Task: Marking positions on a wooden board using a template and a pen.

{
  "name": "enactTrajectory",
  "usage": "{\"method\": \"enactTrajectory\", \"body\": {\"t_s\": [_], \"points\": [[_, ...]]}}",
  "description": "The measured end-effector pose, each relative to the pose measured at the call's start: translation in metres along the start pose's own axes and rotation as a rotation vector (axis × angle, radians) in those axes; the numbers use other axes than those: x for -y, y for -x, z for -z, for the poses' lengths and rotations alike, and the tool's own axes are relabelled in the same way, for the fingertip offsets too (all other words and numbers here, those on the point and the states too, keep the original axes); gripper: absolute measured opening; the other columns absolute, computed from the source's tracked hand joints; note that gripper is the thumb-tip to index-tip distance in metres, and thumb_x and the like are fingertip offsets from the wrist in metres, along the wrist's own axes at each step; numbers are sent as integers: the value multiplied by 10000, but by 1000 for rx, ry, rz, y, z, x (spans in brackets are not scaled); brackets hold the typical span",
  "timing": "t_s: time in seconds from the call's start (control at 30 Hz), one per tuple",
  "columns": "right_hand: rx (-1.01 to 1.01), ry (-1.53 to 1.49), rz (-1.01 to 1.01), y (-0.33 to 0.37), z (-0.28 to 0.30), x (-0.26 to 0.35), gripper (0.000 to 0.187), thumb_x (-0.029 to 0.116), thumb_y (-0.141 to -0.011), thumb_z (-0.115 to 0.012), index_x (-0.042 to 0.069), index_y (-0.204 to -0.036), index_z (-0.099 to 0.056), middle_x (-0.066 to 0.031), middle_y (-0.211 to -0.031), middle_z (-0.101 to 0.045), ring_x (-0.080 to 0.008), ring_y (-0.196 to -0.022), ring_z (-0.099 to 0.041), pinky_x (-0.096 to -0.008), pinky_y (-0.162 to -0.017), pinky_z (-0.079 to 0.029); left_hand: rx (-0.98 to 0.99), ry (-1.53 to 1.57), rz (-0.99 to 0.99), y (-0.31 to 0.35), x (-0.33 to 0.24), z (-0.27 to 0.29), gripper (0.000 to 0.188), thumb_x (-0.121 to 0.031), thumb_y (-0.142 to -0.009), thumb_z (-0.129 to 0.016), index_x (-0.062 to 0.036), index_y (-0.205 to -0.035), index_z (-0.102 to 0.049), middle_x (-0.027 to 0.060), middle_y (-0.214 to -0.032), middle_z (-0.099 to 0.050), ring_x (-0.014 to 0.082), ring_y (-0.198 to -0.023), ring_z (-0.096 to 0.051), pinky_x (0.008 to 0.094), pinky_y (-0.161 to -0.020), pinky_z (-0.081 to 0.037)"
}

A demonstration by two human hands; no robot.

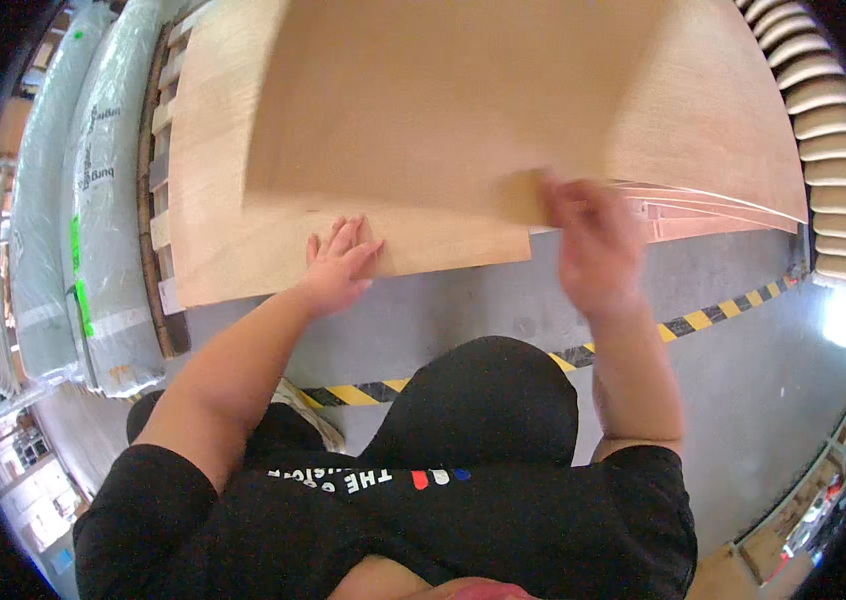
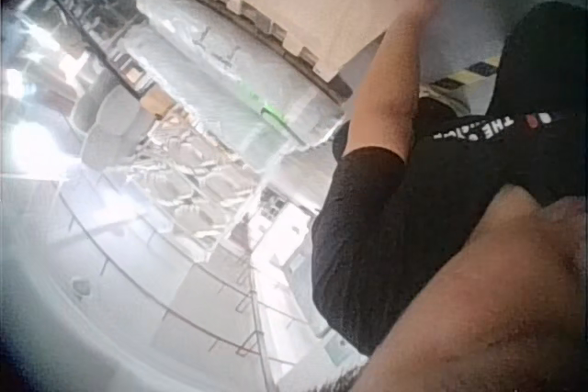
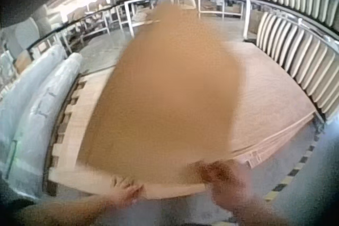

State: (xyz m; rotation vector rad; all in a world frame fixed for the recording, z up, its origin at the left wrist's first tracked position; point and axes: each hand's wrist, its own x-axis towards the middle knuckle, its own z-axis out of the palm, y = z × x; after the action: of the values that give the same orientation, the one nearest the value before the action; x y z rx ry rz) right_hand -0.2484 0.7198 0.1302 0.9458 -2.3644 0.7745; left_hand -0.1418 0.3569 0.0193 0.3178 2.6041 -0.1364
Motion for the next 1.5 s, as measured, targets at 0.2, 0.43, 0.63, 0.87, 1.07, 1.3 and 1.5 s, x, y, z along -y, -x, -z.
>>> {"method": "enactTrajectory", "body": {"t_s": [0.2, 0.43, 0.63, 0.87, 1.07, 1.3, 1.5], "points": [[439, -107, 211, 34, -69, 15, 384, 145, -898, -594, 105, -1273, -670, -55, -1087, -653, -241, -942, -656, -382, -790, -543, -61, 1790, 401, 21, 73, 6, 600, -467, -1093, -360, -117, -1579, -320, 142, -1421, -535, 319, -1238, -565, 524, -994, -494], [653, -113, 70, 93, -102, 15, 370, 167, -892, -633, 85, -1251, -665, -80, -1126, -650, -266, -1051, -655, -405, -852, -560, -79, 1685, 575, 24, 46, -5, 661, 41, -944, -638, -23, -1539, -357, 120, -1209, -684, 191, -989, -690, 354, -831, -581], [427, -55, -254, 110, -88, -3, 540, 331, -847, -785, 32, -1274, -643, -141, -1317, -611, -336, -1117, -637, -449, -973, -522, -309, 1591, 610, -17, 52, -13, 596, -15, -949, -674, 14, -1494, -433, 83, -1098, -701, 155, -890, -680, 290, -726, -552], [413, -252, -1084, 131, -104, -18, 549, 362, -876, -773, 21, -1279, -620, -187, -1307, -602, -363, -1180, -598, -465, -987, -504, -247, 1233, 563, -35, 63, -1, 597, -52, -980, -648, 36, -1520, -409, 114, -1239, -676, 173, -1032, -668, 292, -852, -544], [310, -53, -1018, 134, -115, -5, 483, 325, -870, -781, 65, -1249, -629, -171, -1261, -611, -364, -1158, -599, -477, -963, -507, -345, 1200, 485, 10, 95, -14, 570, -174, -999, -650, -1, -1510, -464, 142, -1432, -611, 220, -1228, -624, 346, -1039, -498], [279, -60, -931, 123, -123, 5, 435, 273, -832, -809, 54, -1174, -654, -151, -1165, -623, -351, -1077, -603, -469, -926, -502, -251, 464, 945, 136, 263, -113, 664, -329, -887, -715, 48, -1409, -554, 274, -1395, -605, 393, -1302, -587, 426, -1087, -471], [328, 1, -925, 114, -110, -1, 421, 287, -824, -820, 28, -1106, -646, -164, -1102, -634, -368, -1057, -612, -467, -910, -507, -28, 710, 1110, 155, 283, -154, 642, -371, -886, -724, 73, -1331, -589, 306, -1393, -588, 403, -1296, -584, 463, -1078, -473]]}}
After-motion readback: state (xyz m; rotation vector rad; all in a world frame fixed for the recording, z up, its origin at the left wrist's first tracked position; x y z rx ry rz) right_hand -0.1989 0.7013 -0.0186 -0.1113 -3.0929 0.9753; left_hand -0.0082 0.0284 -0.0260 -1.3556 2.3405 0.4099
